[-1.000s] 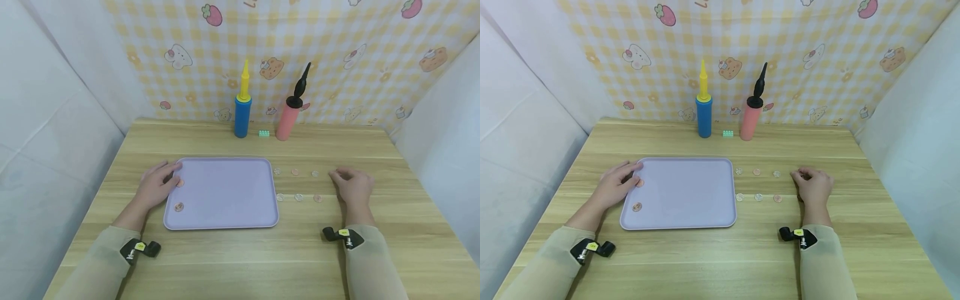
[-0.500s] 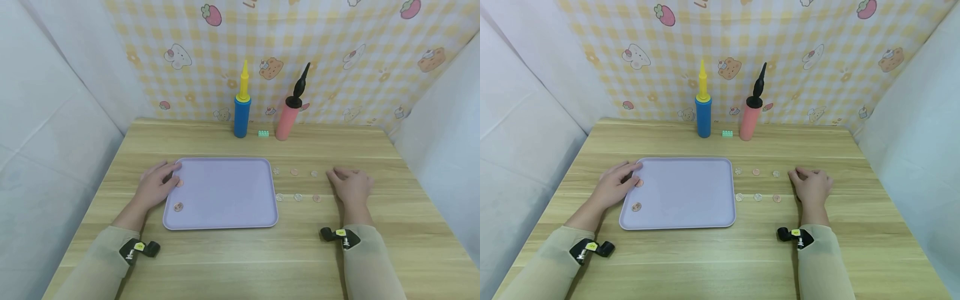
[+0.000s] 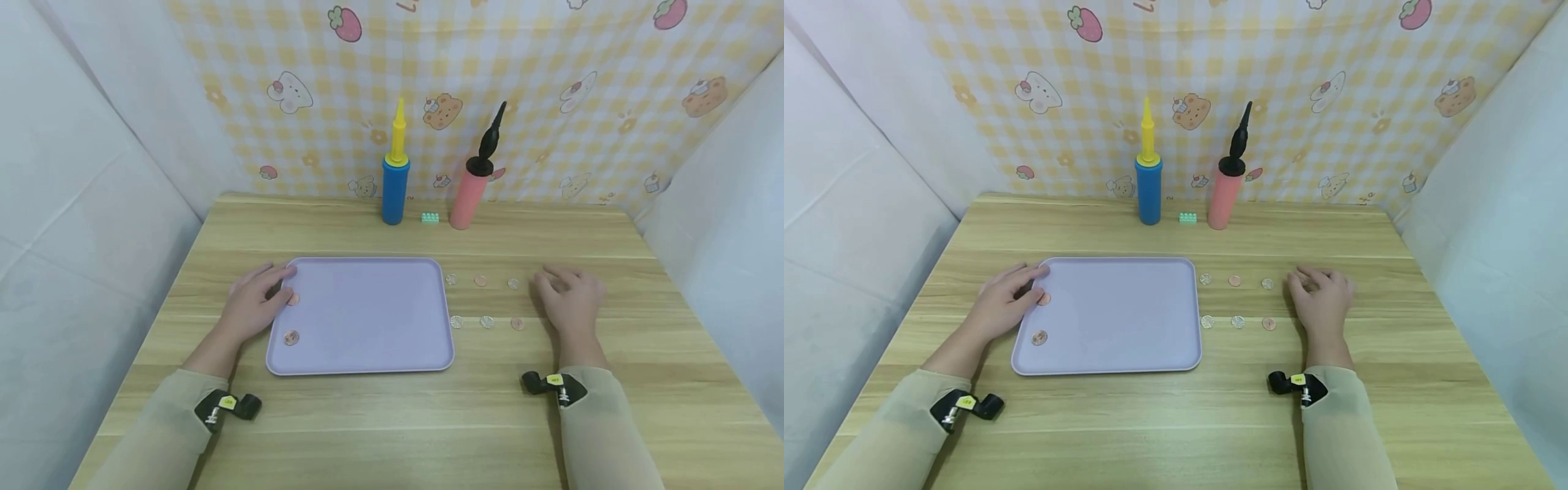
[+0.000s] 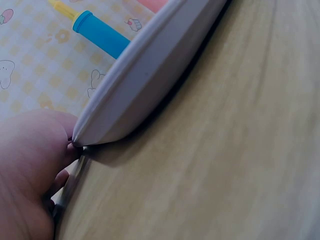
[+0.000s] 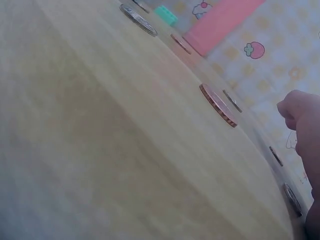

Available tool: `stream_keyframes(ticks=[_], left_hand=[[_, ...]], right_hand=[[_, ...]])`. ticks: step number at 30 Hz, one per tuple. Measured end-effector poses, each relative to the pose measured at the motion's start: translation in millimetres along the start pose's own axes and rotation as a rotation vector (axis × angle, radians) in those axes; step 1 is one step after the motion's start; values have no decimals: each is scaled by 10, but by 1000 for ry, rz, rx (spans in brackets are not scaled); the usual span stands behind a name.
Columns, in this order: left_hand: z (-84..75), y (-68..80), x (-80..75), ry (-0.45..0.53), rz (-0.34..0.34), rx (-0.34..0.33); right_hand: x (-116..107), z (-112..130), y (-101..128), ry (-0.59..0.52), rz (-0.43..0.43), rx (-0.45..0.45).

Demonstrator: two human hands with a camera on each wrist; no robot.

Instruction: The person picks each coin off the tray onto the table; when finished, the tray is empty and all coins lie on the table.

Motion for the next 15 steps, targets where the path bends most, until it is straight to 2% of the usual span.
stream_keyframes(ticks=[11,15], left_hand=[[-4,-3,8,-7,-8,8],[-8,4,-6,-4,-7,8]], right_hand=[[23,48,7,-152,-163,-157],[85,123,51,-178,-201,-260]])
Point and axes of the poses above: each hand's wrist, its own y-axis away from the middle knuckle, its own x-axis out of the palm, z = x × y, the point moved 1 cm from there along -y, towards the middle knuckle, and after that the axes turned 13 degrees about x, right-handed, at the moved point
